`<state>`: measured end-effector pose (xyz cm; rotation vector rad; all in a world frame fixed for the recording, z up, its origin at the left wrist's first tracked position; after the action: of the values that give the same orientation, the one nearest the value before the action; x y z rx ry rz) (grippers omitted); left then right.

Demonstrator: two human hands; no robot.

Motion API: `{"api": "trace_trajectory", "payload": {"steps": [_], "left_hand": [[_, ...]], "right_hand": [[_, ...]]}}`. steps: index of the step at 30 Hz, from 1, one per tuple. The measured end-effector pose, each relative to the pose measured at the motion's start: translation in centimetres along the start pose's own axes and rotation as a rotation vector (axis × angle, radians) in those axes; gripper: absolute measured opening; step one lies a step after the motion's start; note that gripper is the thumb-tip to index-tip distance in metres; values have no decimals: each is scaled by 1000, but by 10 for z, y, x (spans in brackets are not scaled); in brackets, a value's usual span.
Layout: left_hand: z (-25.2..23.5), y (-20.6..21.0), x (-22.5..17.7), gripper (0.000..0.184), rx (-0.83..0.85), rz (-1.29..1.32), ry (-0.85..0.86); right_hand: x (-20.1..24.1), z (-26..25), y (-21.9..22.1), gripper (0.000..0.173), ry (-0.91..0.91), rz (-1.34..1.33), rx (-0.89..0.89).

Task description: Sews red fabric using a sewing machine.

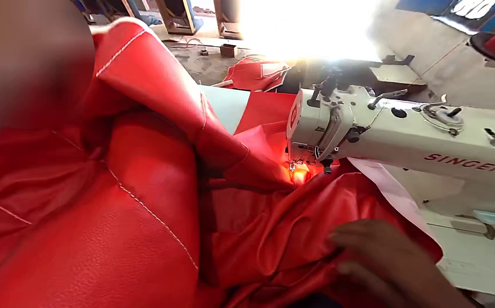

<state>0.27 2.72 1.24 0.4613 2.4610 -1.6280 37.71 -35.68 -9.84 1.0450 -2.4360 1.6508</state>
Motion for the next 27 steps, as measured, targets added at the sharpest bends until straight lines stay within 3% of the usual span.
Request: {"api": "trace_trajectory", "payload": {"steps": [2, 3, 5, 7, 8, 9, 11, 13, 15, 17, 19, 20, 22, 25, 27], "left_hand": [[-1, 6, 5, 11, 79, -473, 186], [0, 9, 1, 7, 92, -621, 199], [-5, 16, 0, 10, 84, -765, 68], [-7, 6, -2, 12, -46, -626, 111], [-4, -6, -8, 19, -119, -493, 152], [4, -20, -18, 30, -183, -346, 189], [36, -43, -48, 40, -337, -90, 348], [91, -54, -88, 48, -383, 101, 654], [165, -42, -129, 36, -237, 176, 1055], [225, -3, -156, 28, 164, 138, 1392], [248, 39, -163, 36, 705, -18, 1463], [249, 55, -162, 44, 837, -148, 1433], [235, 72, -155, 62, 793, -311, 1346], [186, 92, -134, 62, 432, -362, 1366], [159, 104, -132, 58, 494, -435, 1302]], "right_hand": [[26, -33, 36, 28, -235, -41, -3], [36, -47, 54, 27, -320, -27, 15], [49, -67, 87, 37, -372, 101, 117], [56, -82, 110, 61, -199, 171, 451], [56, -87, 119, 65, -95, 164, 618], [53, -88, 128, 61, -64, 181, 662], [43, -80, 138, 35, -156, 211, 506], [35, -68, 139, 28, -295, 240, 279], [34, -55, 130, 28, -364, 240, 158], [37, -46, 111, 27, -382, 247, 137], [43, -40, 88, 25, -384, 259, 201], [47, -39, 78, 25, -393, 278, 243], [52, -41, 62, 25, -418, 339, 294], [56, -47, 42, 26, -422, 381, 331], [55, -49, 21, 27, -372, 375, 359]]}}
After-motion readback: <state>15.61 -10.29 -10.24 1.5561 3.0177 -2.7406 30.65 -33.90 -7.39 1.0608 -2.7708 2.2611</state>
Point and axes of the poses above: each hand's wrist, its own z-axis away from the middle knuckle, its own y-axis out of the palm, x = y × z, the point moved 3 cm from there along -z, towards the middle knuckle, and after that the axes turned 3 degrees about -y, right-handed, at the moved point
